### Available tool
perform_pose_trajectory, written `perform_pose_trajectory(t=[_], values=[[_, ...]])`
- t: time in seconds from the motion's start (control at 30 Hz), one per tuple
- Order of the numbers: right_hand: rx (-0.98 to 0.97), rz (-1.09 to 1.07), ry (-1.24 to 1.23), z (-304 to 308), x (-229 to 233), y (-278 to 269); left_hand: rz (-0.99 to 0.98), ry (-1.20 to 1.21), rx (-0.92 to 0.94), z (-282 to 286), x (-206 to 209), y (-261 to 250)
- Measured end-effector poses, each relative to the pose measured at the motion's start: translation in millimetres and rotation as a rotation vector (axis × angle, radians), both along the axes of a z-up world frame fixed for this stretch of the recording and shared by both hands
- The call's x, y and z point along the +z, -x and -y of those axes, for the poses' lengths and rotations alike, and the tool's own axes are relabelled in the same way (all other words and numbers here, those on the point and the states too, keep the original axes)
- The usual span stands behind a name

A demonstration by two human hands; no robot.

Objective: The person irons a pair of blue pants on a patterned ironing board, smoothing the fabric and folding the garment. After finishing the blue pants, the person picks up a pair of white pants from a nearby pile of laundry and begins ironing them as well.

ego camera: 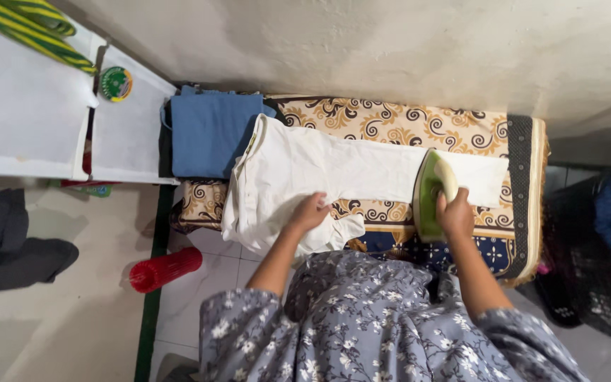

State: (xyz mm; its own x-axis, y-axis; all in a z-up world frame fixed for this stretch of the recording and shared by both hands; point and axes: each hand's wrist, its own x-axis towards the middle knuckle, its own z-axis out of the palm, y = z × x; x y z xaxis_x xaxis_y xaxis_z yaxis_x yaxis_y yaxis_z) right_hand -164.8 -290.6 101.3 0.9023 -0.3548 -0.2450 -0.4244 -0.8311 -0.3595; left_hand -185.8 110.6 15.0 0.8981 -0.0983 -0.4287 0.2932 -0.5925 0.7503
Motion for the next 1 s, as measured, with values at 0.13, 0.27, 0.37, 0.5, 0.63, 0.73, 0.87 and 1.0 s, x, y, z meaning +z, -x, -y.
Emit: perform_pose_trajectory(t=[0.13, 0.27, 0.37, 0.5, 0.63, 0.73, 0.87, 1.0], values=[[-0.015, 0.108, -0.021, 2.2, -1.7, -40.1, 0.259, -0.116, -0.08, -0.5, 1.5, -66.4], [-0.024, 0.145, -0.086, -11.7, 8.9, -17.2, 0.286, -0.311, -0.109, 10.0, 18.7, -114.7], [0.061, 0.021, -0.052, -29.6, 18.8, 11.5, 0.22, -0.423, -0.207, 14.8, 21.4, -133.2], [0.133, -0.026, 0.015, -43.5, 16.3, 0.7, 0.141, -0.633, -0.354, 23.7, 14.7, -137.3], [0.156, 0.009, 0.041, -47.0, 7.1, -37.6, 0.016, -0.684, -0.245, 21.1, 4.3, -140.8], [0.184, 0.087, 0.011, -48.1, 5.0, -67.3, -0.098, -0.727, -0.204, 15.3, 0.1, -158.4], [0.253, 0.018, -0.02, -49.6, 4.9, -64.7, -0.141, -0.767, -0.188, 8.2, -7.5, -173.0], [0.432, -0.001, -0.044, -62.0, 17.6, -7.9, -0.083, -0.807, -0.244, -4.3, -2.3, -181.9]])
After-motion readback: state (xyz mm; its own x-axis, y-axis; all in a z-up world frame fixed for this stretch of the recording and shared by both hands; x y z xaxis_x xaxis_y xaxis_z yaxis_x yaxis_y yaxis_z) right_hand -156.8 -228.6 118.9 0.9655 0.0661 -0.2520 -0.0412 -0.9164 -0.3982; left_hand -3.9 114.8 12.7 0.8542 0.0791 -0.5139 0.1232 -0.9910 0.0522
